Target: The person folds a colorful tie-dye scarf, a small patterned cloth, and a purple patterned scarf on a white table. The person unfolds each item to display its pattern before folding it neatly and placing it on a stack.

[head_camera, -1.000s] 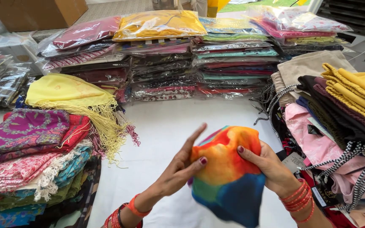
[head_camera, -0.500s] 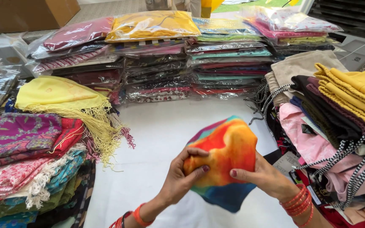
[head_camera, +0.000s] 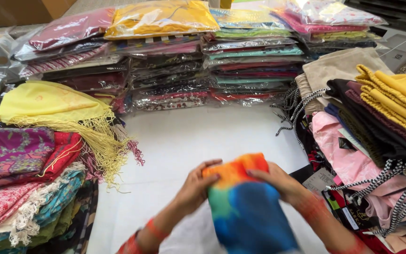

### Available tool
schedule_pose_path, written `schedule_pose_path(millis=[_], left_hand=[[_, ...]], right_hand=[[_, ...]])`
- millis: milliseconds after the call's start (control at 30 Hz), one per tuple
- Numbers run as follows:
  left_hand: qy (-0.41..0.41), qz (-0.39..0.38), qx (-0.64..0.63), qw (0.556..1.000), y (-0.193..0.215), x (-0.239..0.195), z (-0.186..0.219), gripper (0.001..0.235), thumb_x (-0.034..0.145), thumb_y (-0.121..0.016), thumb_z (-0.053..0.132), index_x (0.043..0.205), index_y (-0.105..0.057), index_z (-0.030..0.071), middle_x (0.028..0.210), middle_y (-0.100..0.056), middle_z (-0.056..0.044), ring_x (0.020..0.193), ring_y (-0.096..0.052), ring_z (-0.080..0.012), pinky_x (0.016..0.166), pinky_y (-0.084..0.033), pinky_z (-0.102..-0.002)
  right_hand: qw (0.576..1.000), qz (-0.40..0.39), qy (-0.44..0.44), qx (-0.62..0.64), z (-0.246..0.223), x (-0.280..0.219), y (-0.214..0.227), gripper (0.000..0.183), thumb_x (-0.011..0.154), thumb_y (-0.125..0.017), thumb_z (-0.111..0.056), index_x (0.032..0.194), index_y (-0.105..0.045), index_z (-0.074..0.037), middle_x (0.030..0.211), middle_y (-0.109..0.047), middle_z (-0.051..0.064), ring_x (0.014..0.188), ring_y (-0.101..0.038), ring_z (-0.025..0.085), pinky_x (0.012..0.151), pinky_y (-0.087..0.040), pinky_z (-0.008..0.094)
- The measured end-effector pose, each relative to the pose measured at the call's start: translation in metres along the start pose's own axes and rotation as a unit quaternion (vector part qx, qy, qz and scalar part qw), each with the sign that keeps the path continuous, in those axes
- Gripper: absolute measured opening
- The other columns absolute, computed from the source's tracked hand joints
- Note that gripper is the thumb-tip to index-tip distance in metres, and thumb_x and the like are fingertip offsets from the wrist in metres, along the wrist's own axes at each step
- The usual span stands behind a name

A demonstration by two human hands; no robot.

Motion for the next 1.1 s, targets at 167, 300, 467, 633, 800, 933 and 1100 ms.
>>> schedule_pose_path(millis=[167,300,467,633,800,933,1100], left_hand=[[0.014,0.113,0.011,0.993,0.071,0.081,-0.019,0.054,0.091,-0.058,0.002,0.144,-0.048,0.007,0.113,-0.069,-0.018,0.097,-0.072,-0.0242,0.082,-0.065,-0.036],[-0.006,0.142,-0.029,0.989,0.084,0.096,-0.024,0.045,0.095,-0.058,0.004,0.139,-0.051,0.004,0.115,-0.069,-0.018,0.098,-0.073,-0.0227,0.082,-0.065,-0.035],[0.009,0.126,0.003,0.992,0.1,0.089,-0.02,0.049,0.097,-0.065,0.006,0.143,-0.048,0.006,0.118,-0.068,-0.015,0.099,-0.07,-0.0203,0.079,-0.061,-0.031],[0.069,0.106,0.267,0.955,0.058,0.046,0.034,0.059,0.1,-0.068,0.02,0.151,-0.038,0.016,0.115,-0.065,-0.014,0.102,-0.067,-0.0176,0.081,-0.059,-0.034],[0.005,0.098,0.652,0.752,0.022,0.012,0.071,0.038,0.098,-0.06,0.027,0.135,-0.055,0.017,0.091,-0.078,-0.008,0.074,-0.077,-0.0239,0.072,-0.059,-0.039],[-0.16,0.057,0.669,0.723,0.015,0.01,0.049,0.035,0.093,-0.065,0.019,0.128,-0.061,0.015,0.103,-0.076,-0.007,0.086,-0.076,-0.0266,0.075,-0.06,-0.039],[-0.345,0.004,0.673,0.654,-0.038,0.014,0.048,0.078,0.074,-0.084,0.036,0.135,-0.052,0.002,0.122,-0.062,-0.022,0.108,-0.06,-0.0414,0.084,-0.052,-0.048]], right_hand=[[0.999,0.044,0.015,-0.029,0.04,0.114,0.062,0.073,0.086,-0.077,-0.013,0.149,-0.042,-0.003,0.108,-0.07,0.008,0.092,-0.069,0.013,0.08,-0.059,0.027],[0.98,0.111,0.044,-0.158,0.022,0.121,0.066,0.079,0.089,-0.079,-0.009,0.157,-0.038,-0.012,0.089,-0.059,0.011,0.071,-0.055,0.015,0.06,-0.047,0.028],[0.948,0.162,0.12,-0.245,0.01,0.092,0.056,0.074,0.09,-0.073,-0.013,0.154,-0.035,-0.014,0.1,-0.069,0.015,0.079,-0.063,0.016,0.061,-0.051,0.028],[0.797,0.259,0.347,-0.422,-0.001,0.03,0.013,0.061,0.092,-0.071,-0.017,0.146,-0.042,-0.008,0.124,-0.067,0.018,0.109,-0.067,0.027,0.087,-0.057,0.037],[0.684,0.106,0.406,-0.597,-0.003,-0.017,-0.023,0.066,0.077,-0.08,-0.031,0.134,-0.057,-0.007,0.128,-0.064,0.018,0.122,-0.056,0.038,0.103,-0.044,0.052],[0.639,0.087,0.4,-0.652,0.015,-0.003,-0.004,0.041,0.077,-0.077,-0.029,0.113,-0.064,-0.014,0.121,-0.068,0.012,0.116,-0.061,0.035,0.099,-0.046,0.052],[0.742,0.131,0.345,-0.559,-0.044,0.011,-0.038,0.017,0.094,-0.066,-0.016,0.109,-0.067,-0.009,0.083,-0.073,0.014,0.075,-0.071,0.035,0.066,-0.055,0.042]])
Point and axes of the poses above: each hand's wrist, its own x-axis towards the middle knuckle, its own y-axis out of the back of the hand, z = x × y, the point moved 1 cm from there along x, towards the middle knuckle
